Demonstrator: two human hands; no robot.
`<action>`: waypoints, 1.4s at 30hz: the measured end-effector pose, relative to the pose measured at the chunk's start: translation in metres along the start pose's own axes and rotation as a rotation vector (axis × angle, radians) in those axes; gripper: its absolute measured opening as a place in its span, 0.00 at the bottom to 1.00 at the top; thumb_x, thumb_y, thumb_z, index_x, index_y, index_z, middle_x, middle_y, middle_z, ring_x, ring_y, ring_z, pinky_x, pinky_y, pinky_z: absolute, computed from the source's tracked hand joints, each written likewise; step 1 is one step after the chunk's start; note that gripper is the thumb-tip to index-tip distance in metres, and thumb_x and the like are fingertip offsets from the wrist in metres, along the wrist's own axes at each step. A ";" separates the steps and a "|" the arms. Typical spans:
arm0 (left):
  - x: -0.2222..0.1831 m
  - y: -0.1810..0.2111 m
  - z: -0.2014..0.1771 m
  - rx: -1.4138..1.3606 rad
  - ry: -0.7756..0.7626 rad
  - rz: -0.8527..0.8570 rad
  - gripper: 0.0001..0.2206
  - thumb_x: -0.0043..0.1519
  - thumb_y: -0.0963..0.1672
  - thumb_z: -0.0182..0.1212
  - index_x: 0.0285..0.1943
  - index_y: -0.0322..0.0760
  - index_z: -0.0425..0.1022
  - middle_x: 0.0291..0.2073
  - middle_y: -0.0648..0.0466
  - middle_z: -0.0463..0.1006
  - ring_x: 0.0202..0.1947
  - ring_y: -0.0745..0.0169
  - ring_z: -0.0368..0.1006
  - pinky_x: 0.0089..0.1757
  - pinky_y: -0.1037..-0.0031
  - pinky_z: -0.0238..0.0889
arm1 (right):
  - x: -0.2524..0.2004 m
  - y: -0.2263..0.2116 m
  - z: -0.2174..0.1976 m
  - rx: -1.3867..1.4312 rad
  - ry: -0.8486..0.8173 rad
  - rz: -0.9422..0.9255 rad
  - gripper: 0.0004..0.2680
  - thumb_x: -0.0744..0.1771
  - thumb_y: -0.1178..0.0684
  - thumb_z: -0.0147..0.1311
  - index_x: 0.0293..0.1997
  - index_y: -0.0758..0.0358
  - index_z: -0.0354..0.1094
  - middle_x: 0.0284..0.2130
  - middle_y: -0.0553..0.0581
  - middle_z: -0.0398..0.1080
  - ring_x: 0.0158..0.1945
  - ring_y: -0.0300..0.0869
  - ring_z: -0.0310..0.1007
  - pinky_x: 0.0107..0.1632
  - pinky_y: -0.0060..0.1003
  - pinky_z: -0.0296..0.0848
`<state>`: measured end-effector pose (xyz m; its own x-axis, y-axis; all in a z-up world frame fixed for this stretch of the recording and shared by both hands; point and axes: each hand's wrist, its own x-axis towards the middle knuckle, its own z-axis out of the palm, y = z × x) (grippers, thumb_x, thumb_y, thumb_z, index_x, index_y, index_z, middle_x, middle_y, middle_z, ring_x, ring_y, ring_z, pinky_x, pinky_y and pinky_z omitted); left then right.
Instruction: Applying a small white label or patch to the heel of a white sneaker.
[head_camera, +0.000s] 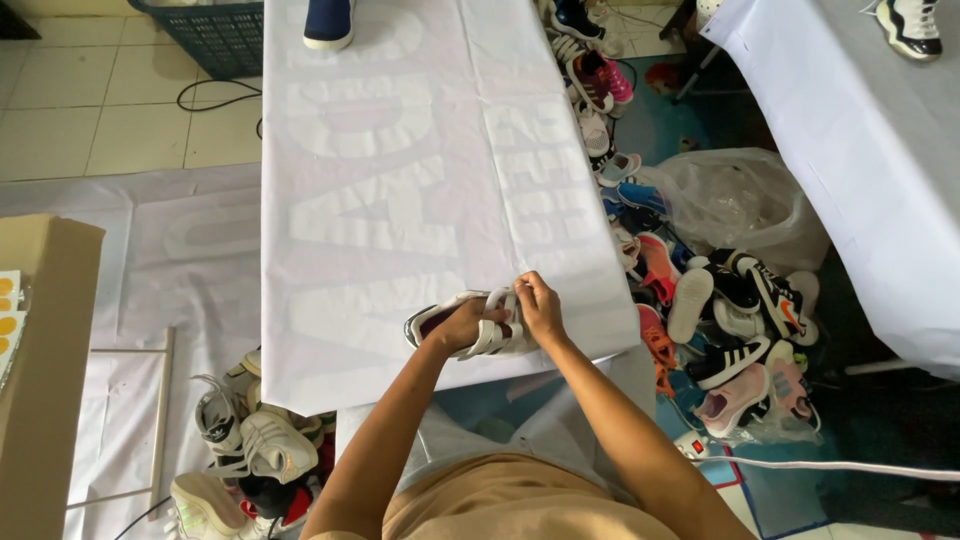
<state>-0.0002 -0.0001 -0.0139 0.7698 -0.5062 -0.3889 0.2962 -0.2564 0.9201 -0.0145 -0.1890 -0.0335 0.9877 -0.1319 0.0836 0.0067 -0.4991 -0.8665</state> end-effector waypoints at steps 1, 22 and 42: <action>-0.005 0.004 0.000 0.001 0.000 0.001 0.14 0.60 0.52 0.68 0.37 0.39 0.84 0.31 0.52 0.82 0.39 0.57 0.77 0.47 0.69 0.67 | 0.000 -0.003 -0.001 0.000 0.001 -0.001 0.06 0.70 0.46 0.46 0.41 0.49 0.68 0.20 0.58 0.72 0.31 0.53 0.75 0.41 0.48 0.72; -0.028 0.028 0.004 -0.011 0.014 -0.019 0.18 0.61 0.56 0.65 0.41 0.41 0.84 0.35 0.51 0.82 0.42 0.55 0.78 0.51 0.66 0.66 | 0.013 -0.066 -0.009 0.117 -0.043 0.124 0.06 0.69 0.47 0.47 0.40 0.52 0.68 0.26 0.57 0.74 0.34 0.46 0.73 0.43 0.41 0.72; 0.014 -0.003 -0.003 0.074 0.030 -0.088 0.19 0.62 0.59 0.63 0.44 0.46 0.85 0.33 0.52 0.83 0.39 0.50 0.80 0.51 0.60 0.65 | 0.009 -0.028 0.009 0.048 0.020 -0.015 0.08 0.71 0.46 0.46 0.40 0.55 0.70 0.26 0.64 0.74 0.30 0.55 0.73 0.38 0.47 0.71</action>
<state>0.0113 -0.0045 -0.0225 0.7597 -0.4540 -0.4656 0.3218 -0.3597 0.8758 -0.0047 -0.1690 -0.0131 0.9841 -0.1423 0.1061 0.0292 -0.4599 -0.8875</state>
